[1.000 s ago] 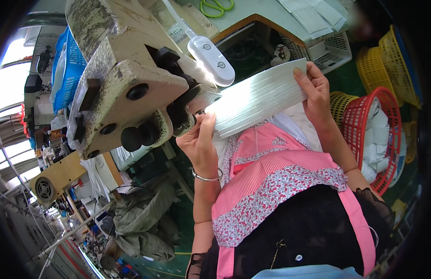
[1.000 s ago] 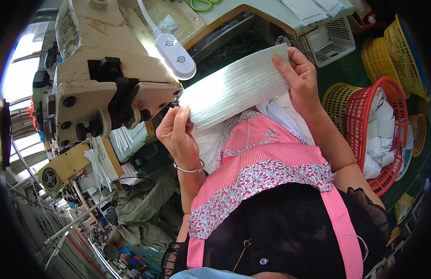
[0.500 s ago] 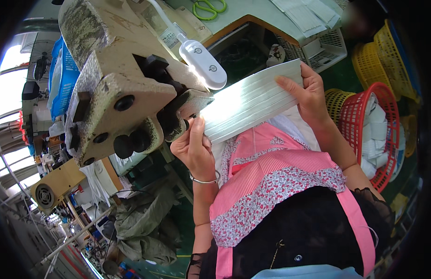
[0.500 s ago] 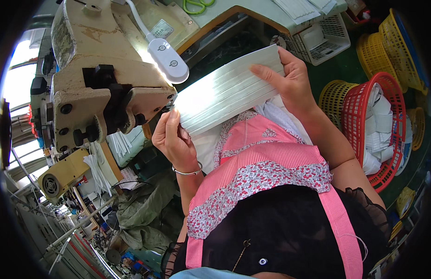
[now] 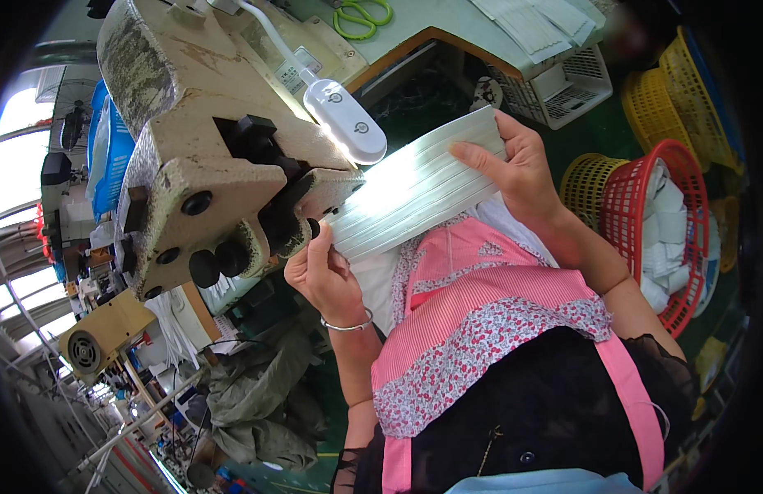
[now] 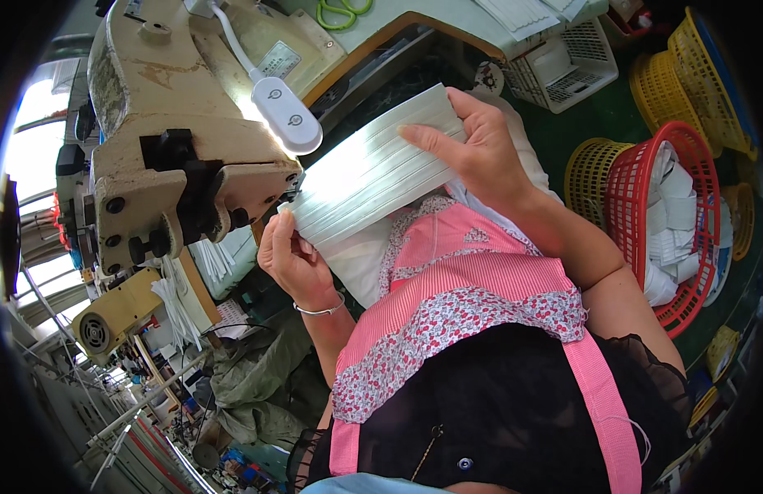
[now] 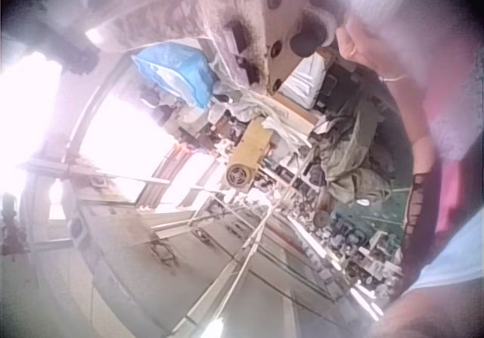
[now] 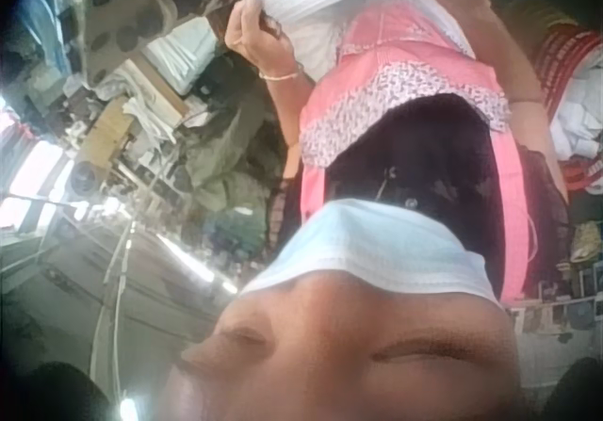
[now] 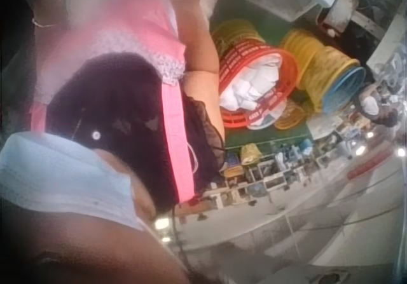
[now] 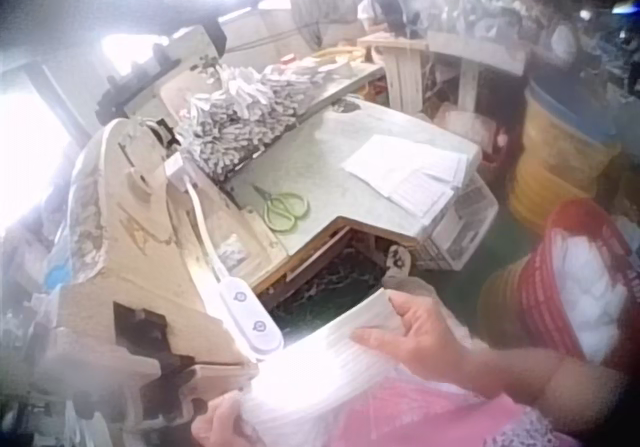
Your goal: The person sews white fabric straps and fabric pieces together using an industrial sewing machine.
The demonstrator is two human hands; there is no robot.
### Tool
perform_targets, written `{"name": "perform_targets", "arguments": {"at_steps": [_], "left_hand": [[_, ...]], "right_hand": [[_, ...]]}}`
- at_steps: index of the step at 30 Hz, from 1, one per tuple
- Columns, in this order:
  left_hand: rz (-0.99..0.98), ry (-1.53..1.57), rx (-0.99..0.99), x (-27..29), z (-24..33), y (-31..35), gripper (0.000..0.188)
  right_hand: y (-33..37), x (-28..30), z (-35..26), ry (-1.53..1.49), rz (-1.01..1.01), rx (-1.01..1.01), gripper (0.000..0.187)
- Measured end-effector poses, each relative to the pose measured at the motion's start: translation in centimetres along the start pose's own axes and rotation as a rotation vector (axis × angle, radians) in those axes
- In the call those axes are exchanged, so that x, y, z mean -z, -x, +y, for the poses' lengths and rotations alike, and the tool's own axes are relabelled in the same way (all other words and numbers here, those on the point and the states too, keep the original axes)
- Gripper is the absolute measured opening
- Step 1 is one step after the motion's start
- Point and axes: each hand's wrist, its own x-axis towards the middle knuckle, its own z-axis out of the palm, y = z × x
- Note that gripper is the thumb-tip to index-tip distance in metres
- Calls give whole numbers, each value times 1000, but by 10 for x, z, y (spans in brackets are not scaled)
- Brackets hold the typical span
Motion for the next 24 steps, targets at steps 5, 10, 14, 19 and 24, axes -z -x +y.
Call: {"name": "perform_targets", "arguments": {"at_steps": [5,10,14,19,24], "left_hand": [[-44,81,58,8,-11,-16,14],[-47,130,53,15,-30,-31,14],[-47,-235,-325,15,-31,-32,14],[42,-224,-278,20,-23,-37,16],[46,-232,-398,51,-33,-60,17]], "right_hand": [[3,-9,0,22,-8,-4,21],[5,-10,-4,42,-35,31,24],[11,-4,-8,0,-101,-2,26],[19,-19,-10,45,-118,-78,25],[22,-38,-1,-26,-110,-114,23]]}}
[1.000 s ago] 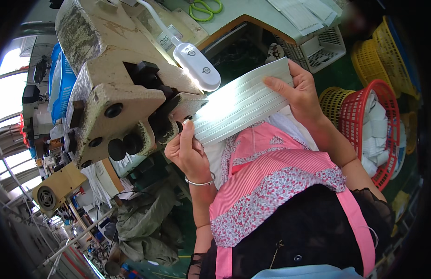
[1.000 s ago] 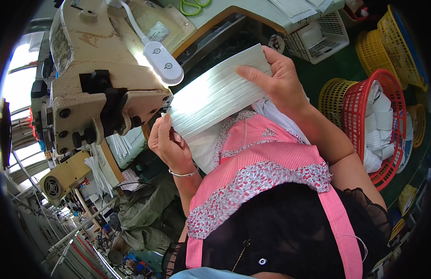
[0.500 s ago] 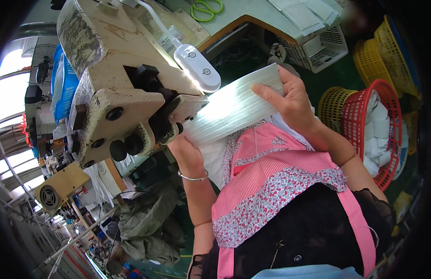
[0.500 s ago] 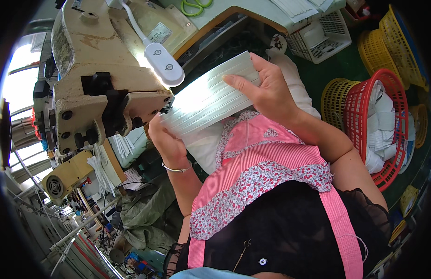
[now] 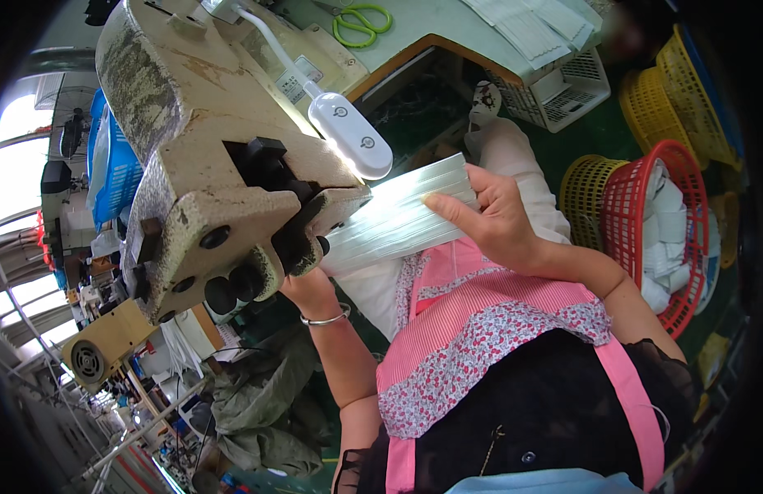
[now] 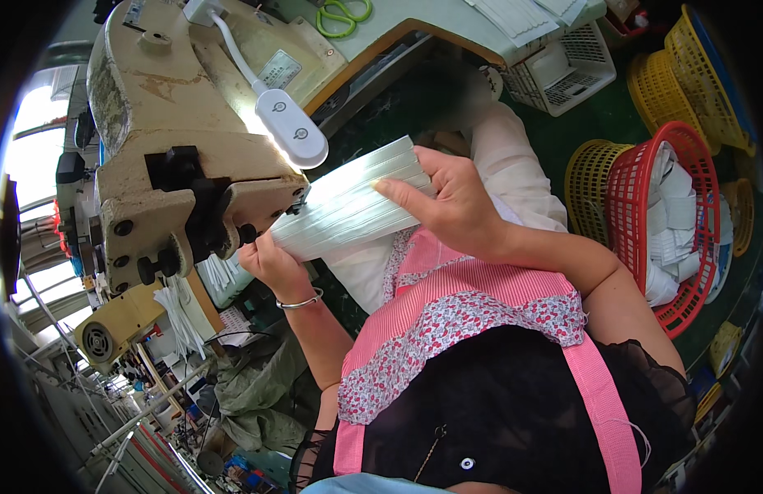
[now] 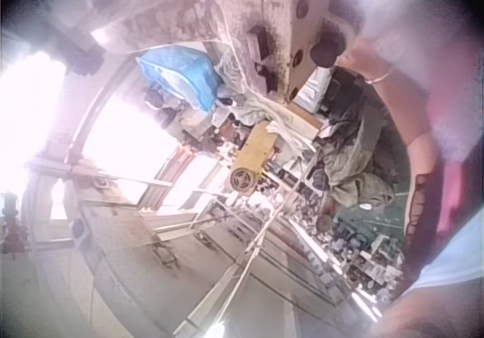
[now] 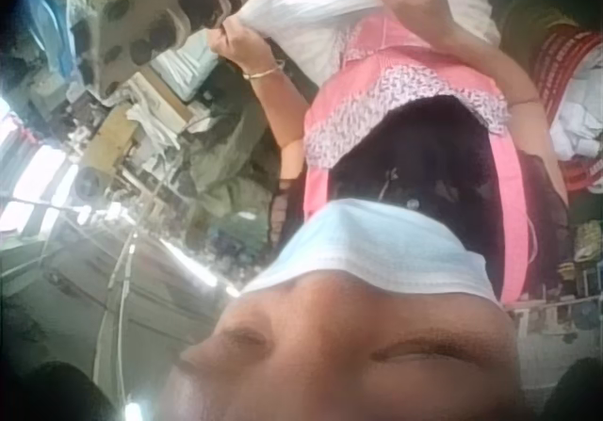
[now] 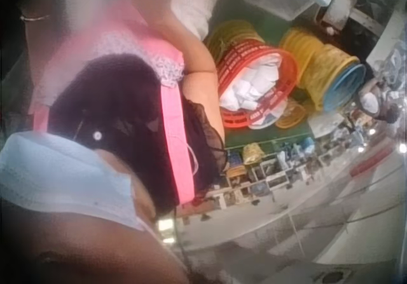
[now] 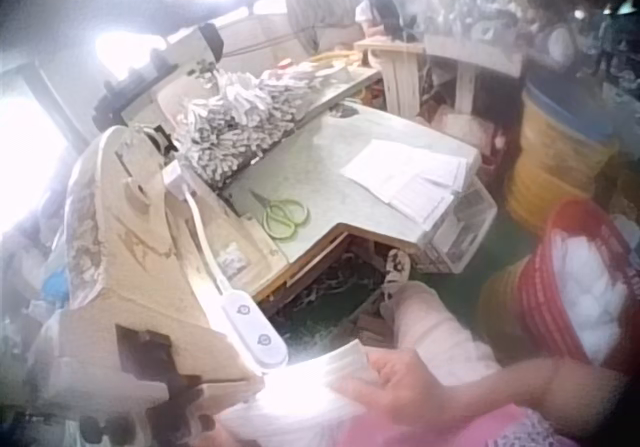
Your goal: The person sews white fabric straps and fabric pieces together using an industrial sewing machine.
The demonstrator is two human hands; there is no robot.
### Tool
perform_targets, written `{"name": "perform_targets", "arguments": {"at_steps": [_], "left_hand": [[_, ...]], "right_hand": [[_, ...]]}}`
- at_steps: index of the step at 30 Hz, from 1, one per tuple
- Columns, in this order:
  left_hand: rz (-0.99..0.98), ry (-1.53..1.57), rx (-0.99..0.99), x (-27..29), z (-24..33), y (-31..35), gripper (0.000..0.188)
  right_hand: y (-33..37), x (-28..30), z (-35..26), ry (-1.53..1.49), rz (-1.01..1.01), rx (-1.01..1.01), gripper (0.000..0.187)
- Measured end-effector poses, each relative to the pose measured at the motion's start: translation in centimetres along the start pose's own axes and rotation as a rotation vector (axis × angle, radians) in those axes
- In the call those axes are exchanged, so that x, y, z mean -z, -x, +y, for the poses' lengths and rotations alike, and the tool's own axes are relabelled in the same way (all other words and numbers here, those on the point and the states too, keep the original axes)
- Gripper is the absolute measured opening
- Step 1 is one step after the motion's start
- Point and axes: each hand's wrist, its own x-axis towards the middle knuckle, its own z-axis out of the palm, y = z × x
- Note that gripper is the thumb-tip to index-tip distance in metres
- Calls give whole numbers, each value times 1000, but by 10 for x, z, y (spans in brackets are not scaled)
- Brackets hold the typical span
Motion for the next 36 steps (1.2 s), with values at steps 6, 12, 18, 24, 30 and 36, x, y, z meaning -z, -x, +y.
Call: {"name": "perform_targets", "arguments": {"at_steps": [6,12,18,24,30,36], "left_hand": [[-28,23,17,21,3,-15,23],[-271,-112,25,98,-50,-44,60],[17,78,104,76,-28,-32,20],[78,19,187,69,-29,-18,23],[243,572,388,116,-13,-11,24],[-48,498,380,127,11,-3,41]], "right_hand": [[-5,-26,25,92,12,77,21],[-7,-58,28,96,-59,-33,22],[-16,-77,38,25,-63,11,23],[-20,-71,38,47,-101,18,21],[-18,-55,49,21,-206,-2,25],[-3,39,52,-44,-316,-136,27]]}}
